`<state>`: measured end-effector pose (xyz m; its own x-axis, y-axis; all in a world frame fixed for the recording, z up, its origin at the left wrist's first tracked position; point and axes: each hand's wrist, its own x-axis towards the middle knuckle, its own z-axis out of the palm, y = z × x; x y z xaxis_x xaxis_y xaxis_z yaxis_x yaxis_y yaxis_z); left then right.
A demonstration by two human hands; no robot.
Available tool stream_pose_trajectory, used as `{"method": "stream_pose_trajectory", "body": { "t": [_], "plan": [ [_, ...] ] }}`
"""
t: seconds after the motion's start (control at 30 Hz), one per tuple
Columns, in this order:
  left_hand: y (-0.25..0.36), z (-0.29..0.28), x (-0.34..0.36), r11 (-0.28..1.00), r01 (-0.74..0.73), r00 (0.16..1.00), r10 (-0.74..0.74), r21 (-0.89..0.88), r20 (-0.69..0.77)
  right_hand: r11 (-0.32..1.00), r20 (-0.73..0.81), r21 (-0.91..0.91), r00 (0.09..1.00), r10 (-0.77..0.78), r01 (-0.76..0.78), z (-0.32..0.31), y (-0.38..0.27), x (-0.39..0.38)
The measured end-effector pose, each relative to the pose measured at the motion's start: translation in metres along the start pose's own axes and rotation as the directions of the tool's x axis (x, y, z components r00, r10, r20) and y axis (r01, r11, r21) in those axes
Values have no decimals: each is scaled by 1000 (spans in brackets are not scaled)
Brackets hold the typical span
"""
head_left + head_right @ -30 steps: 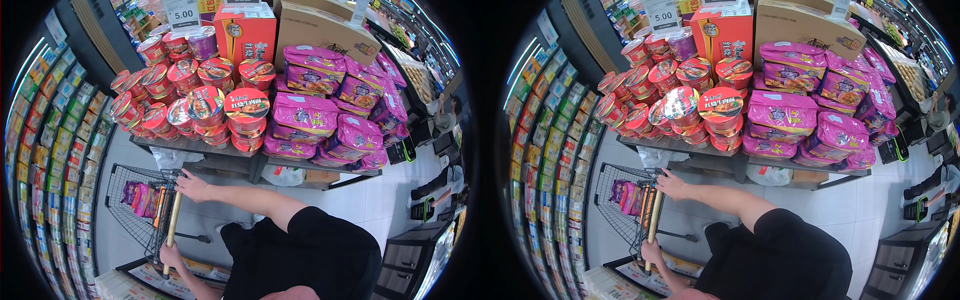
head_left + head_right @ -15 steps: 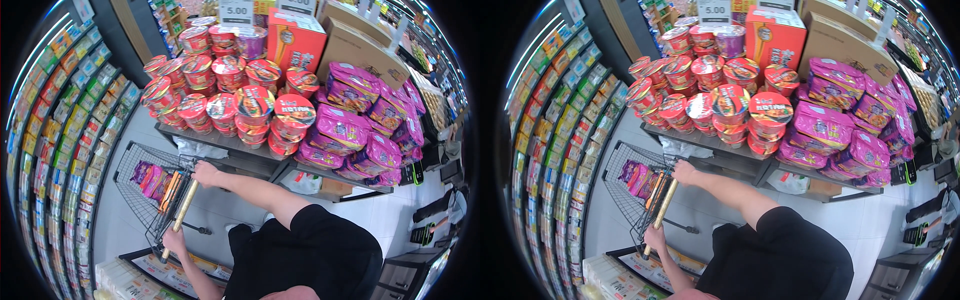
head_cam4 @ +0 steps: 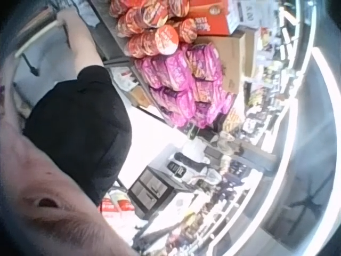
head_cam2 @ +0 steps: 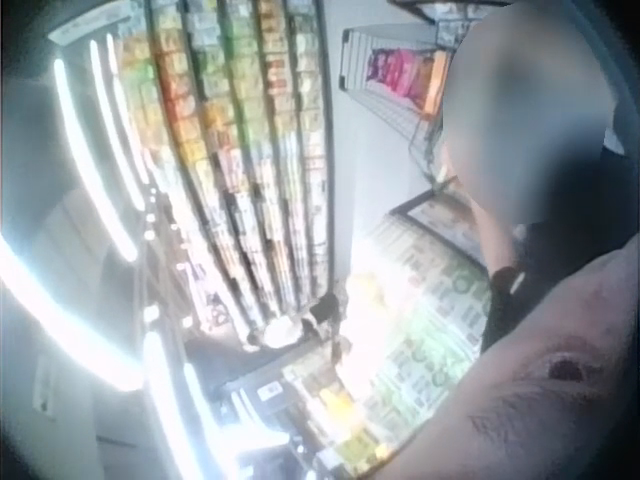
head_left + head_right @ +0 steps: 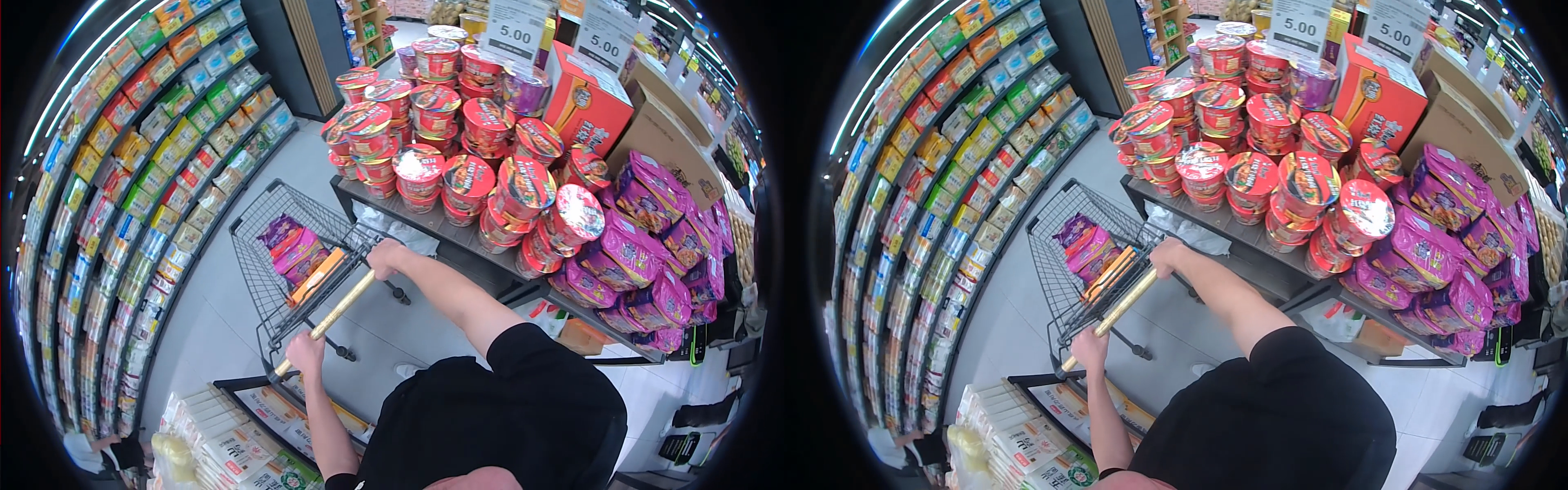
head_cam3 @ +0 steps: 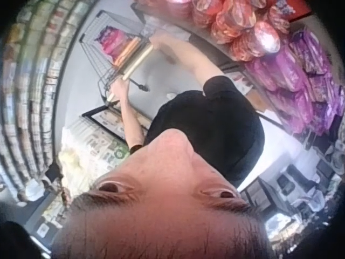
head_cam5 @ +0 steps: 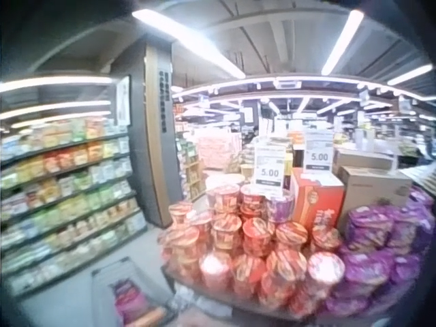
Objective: The person pushes a shopping cart through a supermarket, selects a package of instant noodles and places it into the cart, picks up and returns a bowl of noodles to the shelf, and places a container of pastries and another pack of noodles into the cart.
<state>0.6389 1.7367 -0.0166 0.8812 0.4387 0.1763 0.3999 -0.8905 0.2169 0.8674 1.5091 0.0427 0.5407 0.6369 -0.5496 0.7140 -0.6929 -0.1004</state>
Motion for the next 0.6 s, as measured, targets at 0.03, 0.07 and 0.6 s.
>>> {"method": "stream_pose_trajectory", "body": {
  "t": [0.03,0.07,0.6],
  "plan": [
    [-4,1,6,1000,6,1000,-6,3,-1,999,56,16,998,41,-42,-5,-2,4],
    [-6,2,15,1000,5,1000,-6,9,17,998,59,35,997,59,-61,-11,-3,3],
    [-58,17,135,994,-113,993,113,1,-23,992,-62,89,994,93,-87,-36,0,107]
  ]
}}
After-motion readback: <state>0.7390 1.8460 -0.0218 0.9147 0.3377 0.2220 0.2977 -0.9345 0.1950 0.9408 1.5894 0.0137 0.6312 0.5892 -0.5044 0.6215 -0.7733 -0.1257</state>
